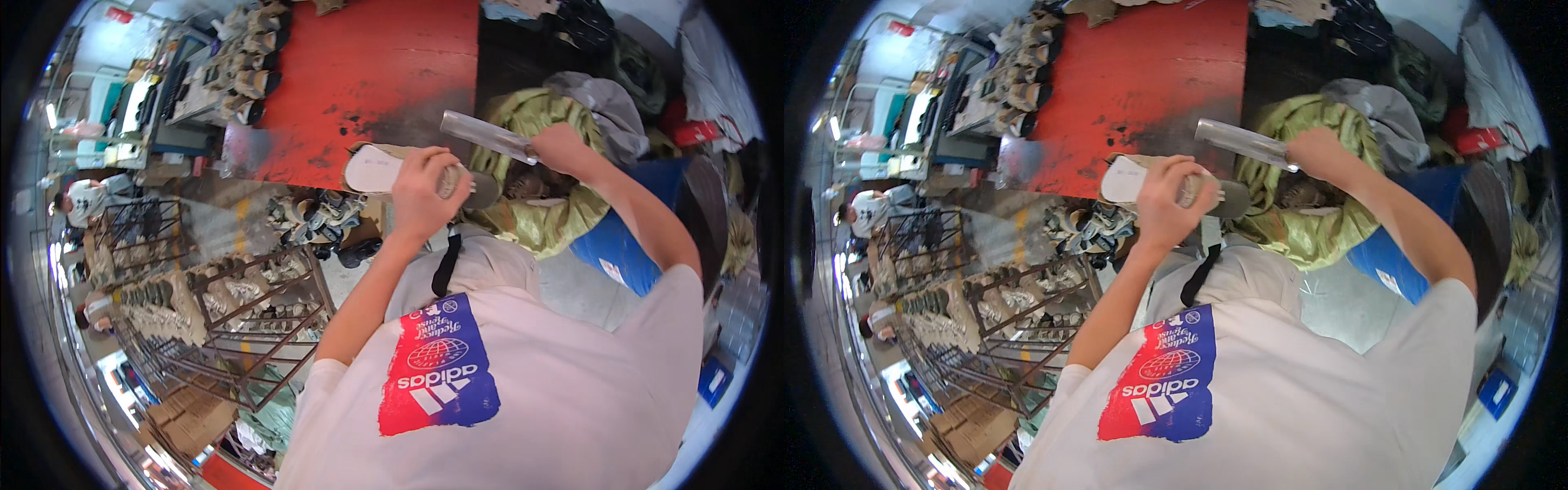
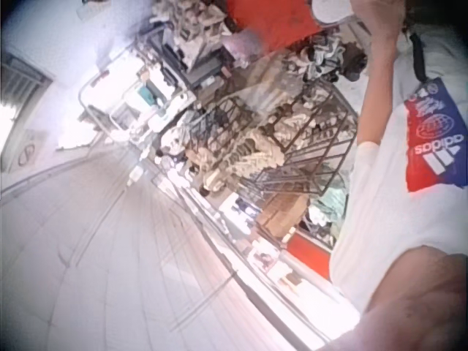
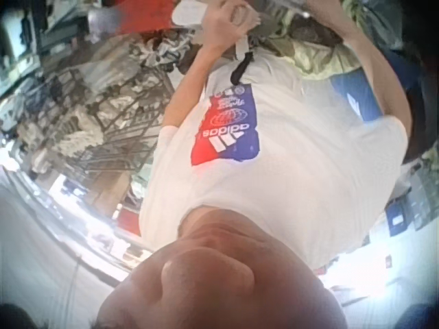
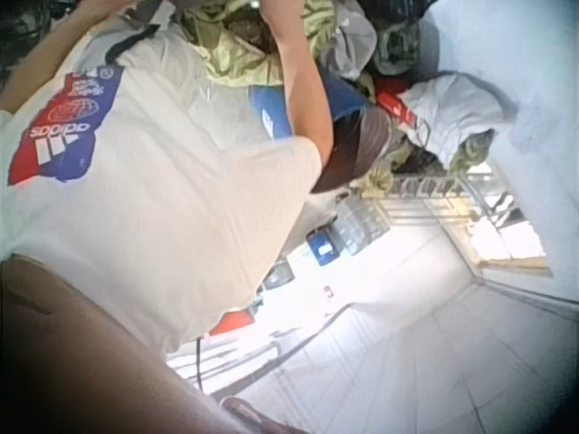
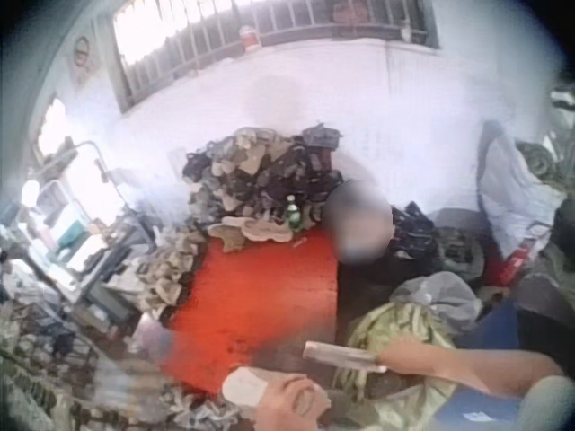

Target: The person repeatedly picks beige shoes from a red workbench, inserts metal shoe trees into them, and places the shoes into a large rotating drum. The cycle continues with multiple shoes throughout the clip.

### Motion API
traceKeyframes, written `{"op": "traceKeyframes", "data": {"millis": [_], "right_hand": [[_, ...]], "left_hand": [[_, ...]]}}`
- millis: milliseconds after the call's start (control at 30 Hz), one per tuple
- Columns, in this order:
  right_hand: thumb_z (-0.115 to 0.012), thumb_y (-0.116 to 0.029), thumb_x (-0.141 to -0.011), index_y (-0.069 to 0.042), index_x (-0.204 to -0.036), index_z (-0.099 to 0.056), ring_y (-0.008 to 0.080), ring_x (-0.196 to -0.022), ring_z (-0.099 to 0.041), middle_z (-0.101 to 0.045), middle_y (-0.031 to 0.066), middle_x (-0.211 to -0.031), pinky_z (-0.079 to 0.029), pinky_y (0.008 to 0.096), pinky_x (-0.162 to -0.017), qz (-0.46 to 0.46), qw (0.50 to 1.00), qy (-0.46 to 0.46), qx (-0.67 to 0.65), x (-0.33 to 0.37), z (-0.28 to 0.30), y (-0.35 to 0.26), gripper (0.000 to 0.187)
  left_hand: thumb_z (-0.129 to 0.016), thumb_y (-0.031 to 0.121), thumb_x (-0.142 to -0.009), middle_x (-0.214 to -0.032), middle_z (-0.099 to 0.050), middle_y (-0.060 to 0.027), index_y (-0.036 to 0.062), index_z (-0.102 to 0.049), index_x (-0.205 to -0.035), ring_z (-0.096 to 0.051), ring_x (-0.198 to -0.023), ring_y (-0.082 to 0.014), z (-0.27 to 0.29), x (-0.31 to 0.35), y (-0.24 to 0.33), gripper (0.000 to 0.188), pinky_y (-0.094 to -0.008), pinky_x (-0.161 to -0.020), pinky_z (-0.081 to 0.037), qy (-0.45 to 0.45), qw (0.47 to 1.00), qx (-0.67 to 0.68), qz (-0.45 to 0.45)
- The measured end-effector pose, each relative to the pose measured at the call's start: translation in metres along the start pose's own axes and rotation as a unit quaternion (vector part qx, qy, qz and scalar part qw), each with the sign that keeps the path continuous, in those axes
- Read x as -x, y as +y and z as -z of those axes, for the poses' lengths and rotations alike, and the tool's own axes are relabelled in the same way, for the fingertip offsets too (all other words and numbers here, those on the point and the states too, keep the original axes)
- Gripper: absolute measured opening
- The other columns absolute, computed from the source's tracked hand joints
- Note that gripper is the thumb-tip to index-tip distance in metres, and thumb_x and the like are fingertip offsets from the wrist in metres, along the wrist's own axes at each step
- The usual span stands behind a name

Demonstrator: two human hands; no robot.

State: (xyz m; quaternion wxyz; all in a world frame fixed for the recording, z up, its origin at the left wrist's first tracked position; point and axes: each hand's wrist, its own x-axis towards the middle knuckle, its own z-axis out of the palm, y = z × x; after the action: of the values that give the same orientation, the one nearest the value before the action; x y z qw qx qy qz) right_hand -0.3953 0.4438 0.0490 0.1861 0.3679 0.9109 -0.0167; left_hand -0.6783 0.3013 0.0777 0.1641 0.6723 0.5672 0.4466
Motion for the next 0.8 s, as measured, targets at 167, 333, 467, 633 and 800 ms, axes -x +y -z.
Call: {"op": "traceKeyframes", "data": {"millis": [167,333,467,633,800], "right_hand": [[-0.071,-0.016,-0.074,-0.009,-0.075,-0.075,0.0343,-0.073,-0.072,-0.071,0.0148,-0.074,-0.055,0.0438,-0.063,-0.012,0.996,-0.073,0.043,0.107,0.091,-0.012,0.007],[-0.073,-0.014,-0.073,-0.010,-0.074,-0.076,0.0325,-0.073,-0.073,-0.072,0.0129,-0.074,-0.055,0.0425,-0.062,0.030,0.994,-0.104,0.019,0.114,0.093,-0.040,0.005],[-0.069,-0.011,-0.077,-0.007,-0.083,-0.076,0.0323,-0.069,-0.072,-0.070,0.0135,-0.069,-0.054,0.0430,-0.058,0.058,0.994,-0.022,-0.089,0.080,0.089,-0.091,0.010],[-0.064,-0.015,-0.083,-0.002,-0.119,-0.064,0.0300,-0.064,-0.070,-0.069,0.0133,-0.079,-0.052,0.0420,-0.050,-0.003,0.995,0.027,-0.098,0.112,0.021,-0.095,0.039],[-0.065,-0.026,-0.090,-0.005,-0.135,-0.054,0.0295,-0.061,-0.066,-0.067,0.0125,-0.096,-0.053,0.0430,-0.049,-0.039,0.964,0.065,-0.255,0.110,-0.097,-0.095,0.051]], "left_hand": [[-0.078,0.011,-0.084,-0.122,-0.068,-0.0115,0.0031,-0.070,-0.104,-0.066,-0.106,-0.0229,0.019,-0.002,-0.018,0.023,-0.0363,-0.092,-0.052,-0.009,0.957,0.244,0.158],[-0.076,0.009,-0.087,-0.131,-0.065,-0.0122,0.0008,-0.068,-0.109,-0.063,-0.111,-0.0211,0.029,-0.017,-0.027,0.025,-0.0354,-0.098,-0.050,0.008,0.852,0.432,0.295],[-0.071,0.008,-0.090,-0.131,-0.062,-0.0110,0.0026,-0.064,-0.122,-0.058,-0.117,-0.0198,0.034,-0.023,-0.013,0.033,-0.0366,-0.102,-0.047,-0.058,0.837,0.419,0.347],[-0.058,0.019,-0.099,-0.134,-0.054,-0.0151,0.0051,-0.058,-0.131,-0.051,-0.123,-0.0321,0.020,-0.025,0.020,0.035,-0.0457,-0.113,-0.035,-0.185,0.972,0.110,0.099],[-0.055,0.027,-0.099,-0.129,-0.053,-0.0175,0.0067,-0.059,-0.129,-0.047,-0.123,-0.0366,-0.020,-0.013,0.050,0.037,-0.0562,-0.117,-0.024,-0.251,0.961,-0.114,-0.010]]}}
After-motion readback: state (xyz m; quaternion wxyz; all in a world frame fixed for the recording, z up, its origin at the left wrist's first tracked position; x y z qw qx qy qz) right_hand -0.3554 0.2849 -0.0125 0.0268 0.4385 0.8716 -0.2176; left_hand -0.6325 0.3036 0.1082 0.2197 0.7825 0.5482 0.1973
